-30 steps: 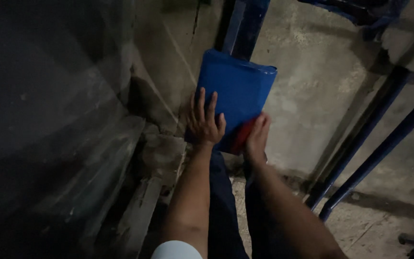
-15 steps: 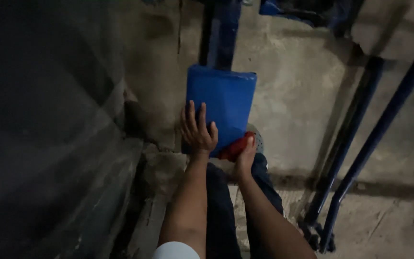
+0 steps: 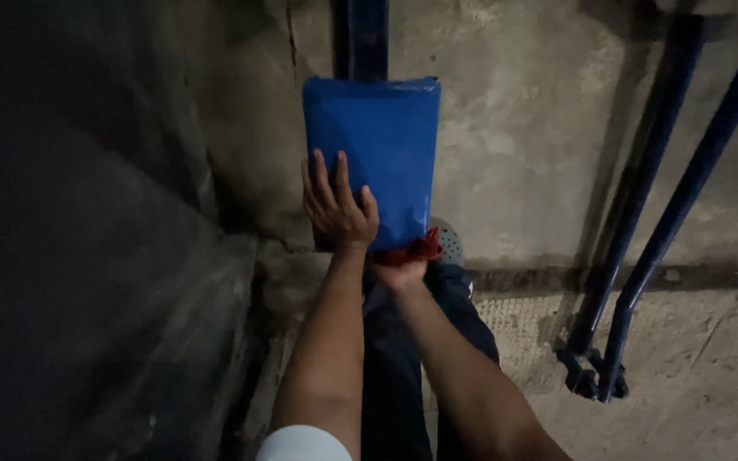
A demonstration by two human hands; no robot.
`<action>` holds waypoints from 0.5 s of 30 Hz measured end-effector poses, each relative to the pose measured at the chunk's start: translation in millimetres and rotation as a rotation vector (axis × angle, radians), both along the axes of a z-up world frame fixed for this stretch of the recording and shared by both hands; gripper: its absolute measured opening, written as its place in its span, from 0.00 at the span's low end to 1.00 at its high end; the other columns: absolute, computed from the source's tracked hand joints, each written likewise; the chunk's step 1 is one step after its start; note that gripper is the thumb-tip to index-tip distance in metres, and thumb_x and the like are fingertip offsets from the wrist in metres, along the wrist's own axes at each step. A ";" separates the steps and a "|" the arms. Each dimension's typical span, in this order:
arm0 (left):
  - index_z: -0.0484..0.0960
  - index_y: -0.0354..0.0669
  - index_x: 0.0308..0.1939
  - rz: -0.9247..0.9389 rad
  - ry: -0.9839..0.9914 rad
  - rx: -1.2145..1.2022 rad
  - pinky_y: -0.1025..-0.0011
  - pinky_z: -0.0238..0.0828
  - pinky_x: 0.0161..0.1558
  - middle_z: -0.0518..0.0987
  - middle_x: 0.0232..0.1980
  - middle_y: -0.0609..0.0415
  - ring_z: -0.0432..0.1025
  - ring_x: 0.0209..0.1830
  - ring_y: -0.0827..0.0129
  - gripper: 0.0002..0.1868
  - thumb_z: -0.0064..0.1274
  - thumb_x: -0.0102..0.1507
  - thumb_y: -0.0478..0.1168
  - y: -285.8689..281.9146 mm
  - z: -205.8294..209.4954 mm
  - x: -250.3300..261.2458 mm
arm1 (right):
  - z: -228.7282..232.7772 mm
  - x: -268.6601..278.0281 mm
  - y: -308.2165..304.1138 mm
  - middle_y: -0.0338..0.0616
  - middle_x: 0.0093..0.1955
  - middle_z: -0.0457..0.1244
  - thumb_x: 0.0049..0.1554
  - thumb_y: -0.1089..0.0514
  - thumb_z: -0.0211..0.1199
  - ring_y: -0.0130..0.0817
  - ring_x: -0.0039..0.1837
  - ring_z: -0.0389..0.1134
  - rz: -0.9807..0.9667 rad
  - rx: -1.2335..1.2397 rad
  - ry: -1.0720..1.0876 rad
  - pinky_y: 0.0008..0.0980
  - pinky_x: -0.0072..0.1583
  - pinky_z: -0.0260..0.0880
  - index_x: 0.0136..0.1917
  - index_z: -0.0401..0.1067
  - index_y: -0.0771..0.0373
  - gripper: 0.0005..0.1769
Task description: Wipe down and clean various weight machines and benches in a gym using a red cloth.
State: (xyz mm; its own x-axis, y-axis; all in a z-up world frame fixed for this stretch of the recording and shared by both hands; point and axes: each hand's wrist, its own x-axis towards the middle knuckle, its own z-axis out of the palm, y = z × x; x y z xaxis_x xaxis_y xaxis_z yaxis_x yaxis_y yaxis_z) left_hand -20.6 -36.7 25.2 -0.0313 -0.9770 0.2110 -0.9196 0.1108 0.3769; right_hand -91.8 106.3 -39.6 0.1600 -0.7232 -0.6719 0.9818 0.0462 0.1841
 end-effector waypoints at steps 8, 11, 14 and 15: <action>0.65 0.51 0.79 -0.021 0.023 -0.073 0.40 0.58 0.75 0.59 0.82 0.46 0.57 0.81 0.39 0.28 0.30 0.78 0.56 -5.5 1.7 -2.3 | 20.7 -7.9 -19.0 0.52 0.83 0.50 0.64 0.32 0.45 0.56 0.80 0.50 -0.034 0.289 -0.259 0.61 0.77 0.47 0.83 0.51 0.56 0.42; 0.66 0.49 0.78 -0.035 0.019 -0.065 0.40 0.58 0.75 0.59 0.82 0.44 0.57 0.80 0.38 0.28 0.30 0.78 0.55 4.7 3.3 -3.0 | 52.1 -38.1 -32.5 0.53 0.82 0.51 0.62 0.37 0.41 0.57 0.79 0.51 0.091 0.530 -0.242 0.66 0.75 0.44 0.81 0.54 0.56 0.39; 0.66 0.48 0.78 -0.042 -0.003 -0.095 0.41 0.59 0.74 0.59 0.81 0.43 0.58 0.80 0.38 0.28 0.30 0.78 0.55 -3.6 0.1 -1.0 | 36.5 -47.8 -30.9 0.52 0.78 0.55 0.62 0.38 0.40 0.56 0.77 0.53 0.139 0.581 -0.159 0.64 0.74 0.45 0.77 0.59 0.54 0.36; 0.66 0.47 0.77 -0.050 -0.009 -0.086 0.41 0.59 0.73 0.59 0.81 0.43 0.58 0.79 0.38 0.29 0.30 0.77 0.54 -1.5 0.4 -1.9 | 25.0 -50.0 -17.6 0.51 0.77 0.57 0.63 0.37 0.41 0.55 0.76 0.55 0.149 0.580 -0.099 0.61 0.74 0.47 0.76 0.62 0.53 0.34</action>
